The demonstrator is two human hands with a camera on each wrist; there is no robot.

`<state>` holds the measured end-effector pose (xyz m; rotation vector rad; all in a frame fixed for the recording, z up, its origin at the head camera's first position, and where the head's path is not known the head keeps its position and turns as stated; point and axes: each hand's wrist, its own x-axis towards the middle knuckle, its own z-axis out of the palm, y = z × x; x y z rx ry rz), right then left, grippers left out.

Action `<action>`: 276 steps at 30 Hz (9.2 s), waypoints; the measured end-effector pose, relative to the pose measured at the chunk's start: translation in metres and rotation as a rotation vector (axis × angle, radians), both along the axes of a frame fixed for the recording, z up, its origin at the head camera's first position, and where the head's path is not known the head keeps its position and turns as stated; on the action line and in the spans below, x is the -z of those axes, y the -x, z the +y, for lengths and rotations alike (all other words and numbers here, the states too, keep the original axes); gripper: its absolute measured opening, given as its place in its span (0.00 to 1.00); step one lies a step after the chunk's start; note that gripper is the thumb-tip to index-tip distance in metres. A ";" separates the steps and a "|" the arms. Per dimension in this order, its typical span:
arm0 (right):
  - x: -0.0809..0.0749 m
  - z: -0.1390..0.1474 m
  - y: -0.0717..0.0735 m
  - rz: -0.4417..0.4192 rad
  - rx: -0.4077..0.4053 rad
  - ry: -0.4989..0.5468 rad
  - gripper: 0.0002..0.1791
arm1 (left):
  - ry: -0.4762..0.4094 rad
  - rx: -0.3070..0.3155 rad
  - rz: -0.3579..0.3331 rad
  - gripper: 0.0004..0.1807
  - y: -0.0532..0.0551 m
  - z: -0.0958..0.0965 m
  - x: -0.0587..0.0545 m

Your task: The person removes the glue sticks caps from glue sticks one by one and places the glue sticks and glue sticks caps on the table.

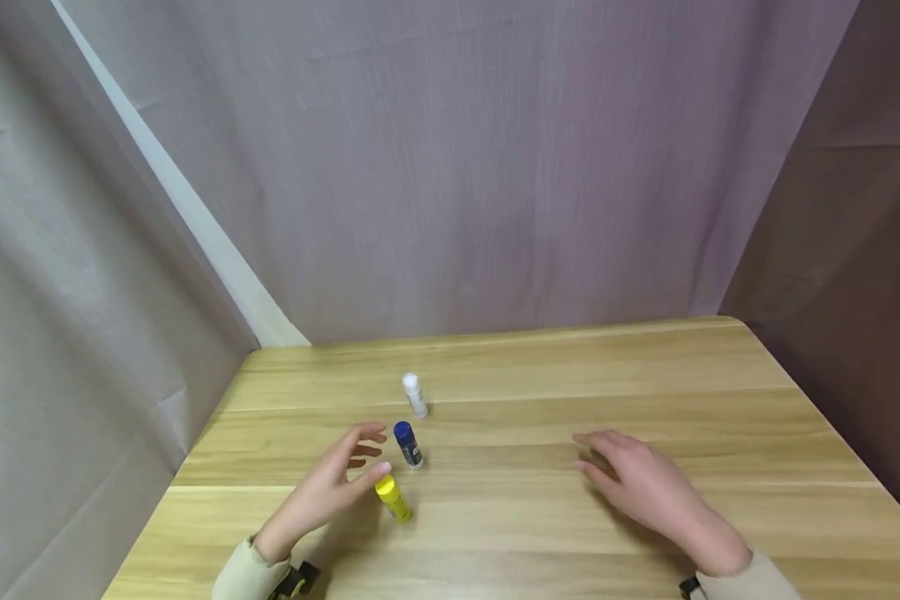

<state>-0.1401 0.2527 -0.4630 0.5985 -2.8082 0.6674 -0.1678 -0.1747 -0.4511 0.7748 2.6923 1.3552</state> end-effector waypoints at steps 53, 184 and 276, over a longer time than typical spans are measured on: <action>-0.004 0.008 -0.016 -0.145 0.006 0.048 0.24 | 0.099 0.278 -0.019 0.09 -0.009 0.020 0.017; -0.008 -0.065 -0.023 -0.146 -0.328 0.191 0.10 | 0.442 0.506 0.308 0.15 -0.010 0.104 -0.012; 0.010 0.014 -0.014 0.057 -0.223 0.191 0.17 | 0.494 0.472 0.180 0.17 -0.006 0.070 0.002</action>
